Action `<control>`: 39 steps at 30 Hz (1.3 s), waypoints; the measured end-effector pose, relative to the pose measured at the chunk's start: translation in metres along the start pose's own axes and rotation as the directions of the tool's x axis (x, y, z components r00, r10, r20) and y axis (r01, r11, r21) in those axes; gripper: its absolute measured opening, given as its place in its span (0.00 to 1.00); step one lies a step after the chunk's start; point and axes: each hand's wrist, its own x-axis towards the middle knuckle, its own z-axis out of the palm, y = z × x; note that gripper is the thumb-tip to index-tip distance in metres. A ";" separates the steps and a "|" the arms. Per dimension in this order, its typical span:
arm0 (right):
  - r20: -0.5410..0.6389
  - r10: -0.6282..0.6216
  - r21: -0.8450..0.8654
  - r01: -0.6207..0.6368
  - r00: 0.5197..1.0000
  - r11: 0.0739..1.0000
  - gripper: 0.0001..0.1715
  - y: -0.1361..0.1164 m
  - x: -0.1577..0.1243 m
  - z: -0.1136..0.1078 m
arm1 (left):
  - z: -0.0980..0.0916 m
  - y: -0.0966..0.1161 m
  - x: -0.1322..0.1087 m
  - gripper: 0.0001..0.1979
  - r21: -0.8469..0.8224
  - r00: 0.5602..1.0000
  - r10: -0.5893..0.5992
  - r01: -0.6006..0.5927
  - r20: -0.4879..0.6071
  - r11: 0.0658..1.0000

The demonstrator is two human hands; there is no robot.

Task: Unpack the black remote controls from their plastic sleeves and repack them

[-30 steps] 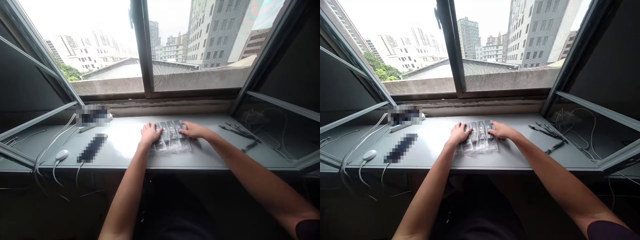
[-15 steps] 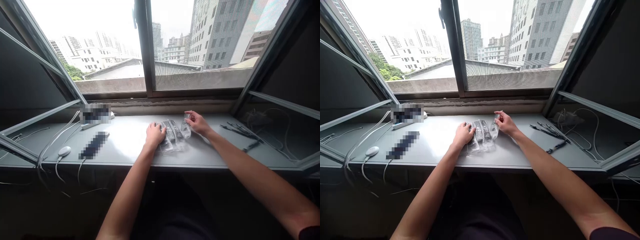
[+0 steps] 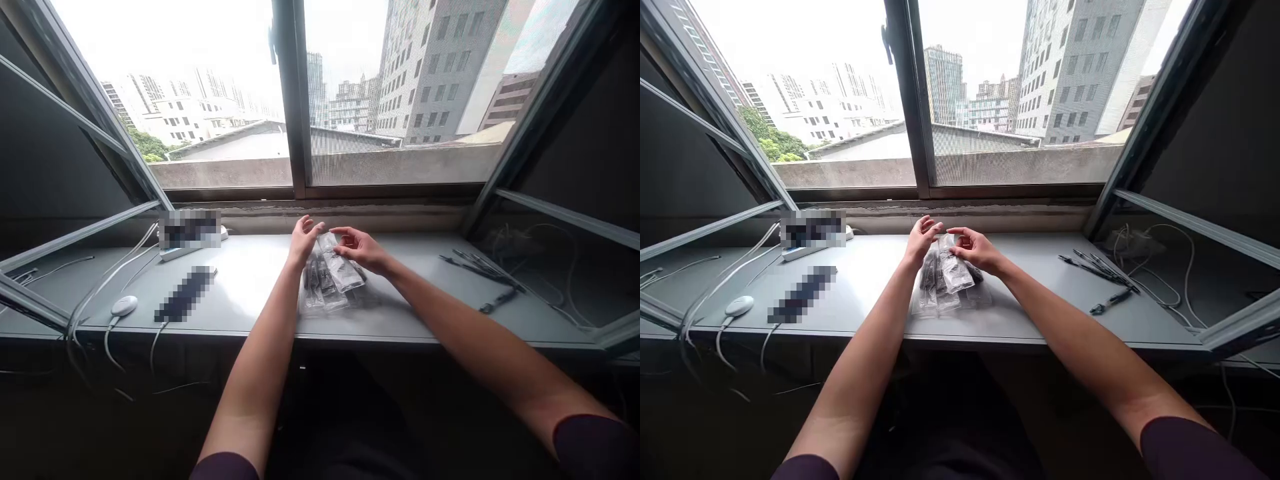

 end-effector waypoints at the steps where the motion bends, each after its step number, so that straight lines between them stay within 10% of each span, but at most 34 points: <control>1: -0.009 -0.011 0.007 0.011 1.000 1.000 0.40 0.002 -0.002 -0.001 | -0.005 -0.005 0.001 0.36 0.067 1.000 0.017 -0.016 -0.017 0.998; 16: 0.027 -0.007 0.041 0.006 1.000 0.999 0.34 -0.003 -0.021 -0.002 | -0.022 -0.021 -0.015 0.24 0.263 0.991 -0.037 0.002 0.130 0.965; 23: -0.131 0.141 0.270 -0.101 0.981 0.957 0.28 0.003 -0.016 0.002 | -0.016 -0.012 -0.018 0.29 -0.157 1.000 0.018 -0.016 0.011 0.987; 30: 0.263 0.302 0.346 -0.382 0.916 0.857 0.24 -0.016 -0.025 0.002 | -0.008 -0.002 -0.027 0.26 -0.193 0.998 0.052 -0.043 0.040 0.980; 39: 0.342 0.280 0.329 -0.393 0.897 0.858 0.21 -0.016 -0.028 0.009 | -0.011 0.008 -0.031 0.28 -0.238 0.955 0.031 0.042 0.296 0.970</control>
